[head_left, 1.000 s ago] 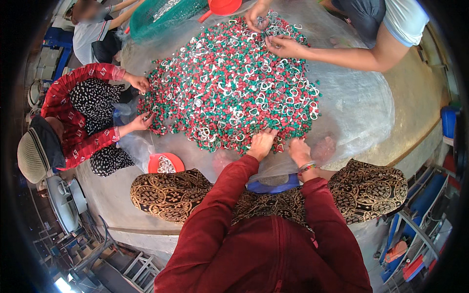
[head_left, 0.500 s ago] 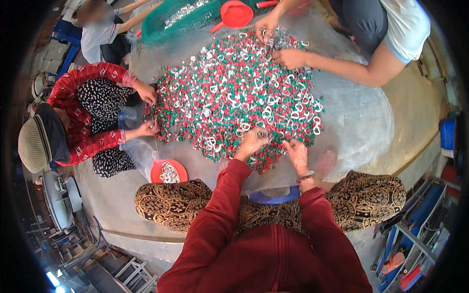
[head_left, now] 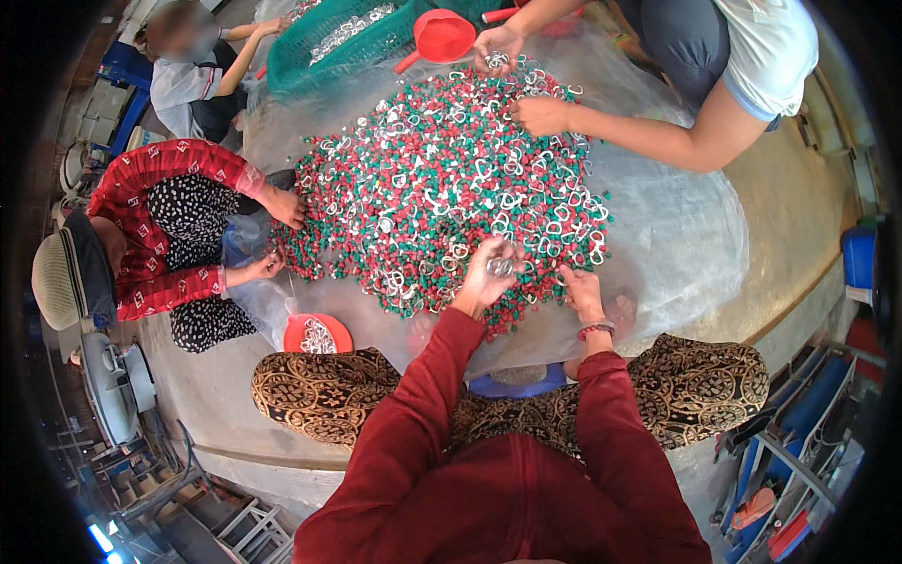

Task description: The person sits on a low stool and sorts a large pile of red, green, and white bottle caps by hand, picking them from a central pile and placing them into nearby containers. Other workers are also sorting bottle caps around the same pile.

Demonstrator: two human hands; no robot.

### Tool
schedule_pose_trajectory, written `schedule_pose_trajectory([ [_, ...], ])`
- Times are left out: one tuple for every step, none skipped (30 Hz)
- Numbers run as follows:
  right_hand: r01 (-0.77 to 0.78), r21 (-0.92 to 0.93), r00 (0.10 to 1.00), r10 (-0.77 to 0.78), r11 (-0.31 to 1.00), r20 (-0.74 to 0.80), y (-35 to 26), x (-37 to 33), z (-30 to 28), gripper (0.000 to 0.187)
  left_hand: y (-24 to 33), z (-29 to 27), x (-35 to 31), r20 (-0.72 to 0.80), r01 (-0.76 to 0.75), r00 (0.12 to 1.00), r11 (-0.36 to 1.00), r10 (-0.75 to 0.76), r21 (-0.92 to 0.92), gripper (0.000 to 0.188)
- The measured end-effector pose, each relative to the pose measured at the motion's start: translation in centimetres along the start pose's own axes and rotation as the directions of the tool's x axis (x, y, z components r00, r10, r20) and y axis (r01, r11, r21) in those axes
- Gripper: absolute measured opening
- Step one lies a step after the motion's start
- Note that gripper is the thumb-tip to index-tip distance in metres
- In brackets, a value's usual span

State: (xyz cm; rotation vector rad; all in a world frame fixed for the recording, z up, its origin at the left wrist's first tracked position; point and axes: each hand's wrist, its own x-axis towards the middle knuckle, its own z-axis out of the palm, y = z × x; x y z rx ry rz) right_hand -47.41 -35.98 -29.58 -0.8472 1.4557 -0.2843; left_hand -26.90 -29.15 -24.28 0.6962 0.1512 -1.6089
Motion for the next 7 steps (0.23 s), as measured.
schedule_pose_trajectory([
  [0.217,-0.325,0.966,-0.251,0.921,-0.068,0.5,0.3,-0.3,0.034,-0.4,0.7,0.7,-0.046,0.023,0.999,0.983,-0.014,0.183,0.024],
  [0.288,-0.338,0.935,-0.339,0.896,-0.102,1.1,0.6,-0.5,0.034,-0.7,1.4,1.4,-0.092,0.053,0.996,0.932,-0.021,0.359,0.019],
  [0.361,-0.358,0.895,-0.428,0.861,-0.126,0.7,0.4,-0.4,0.035,-0.8,1.2,2.0,-0.063,0.061,0.997,0.839,-0.032,0.54,0.011],
  [0.436,-0.378,0.844,-0.517,0.817,-0.144,0.3,0.4,-0.1,0.035,-1.3,-0.2,3.2,-0.048,0.019,0.998,0.547,0.039,0.837,0.013],
  [0.3,-0.177,0.942,-0.32,0.937,-0.099,0.4,1.0,-0.4,0.034,-2.1,-2.5,4.2,0.182,-0.188,0.964,0.013,0.191,0.982,0.017],
  [0.261,0.089,0.965,-0.258,0.961,-0.047,0.2,0.8,-0.8,0.03,-2.5,-1.9,4.1,0.449,-0.295,0.875,-0.537,0.18,0.791,0.02],
  [0.192,0.346,0.977,-0.213,0.918,0.022,0.1,0.4,-1.3,0.027,-3.3,-1.1,4.2,0.153,-0.038,0.984,-0.73,0.092,0.682,0.025],
])
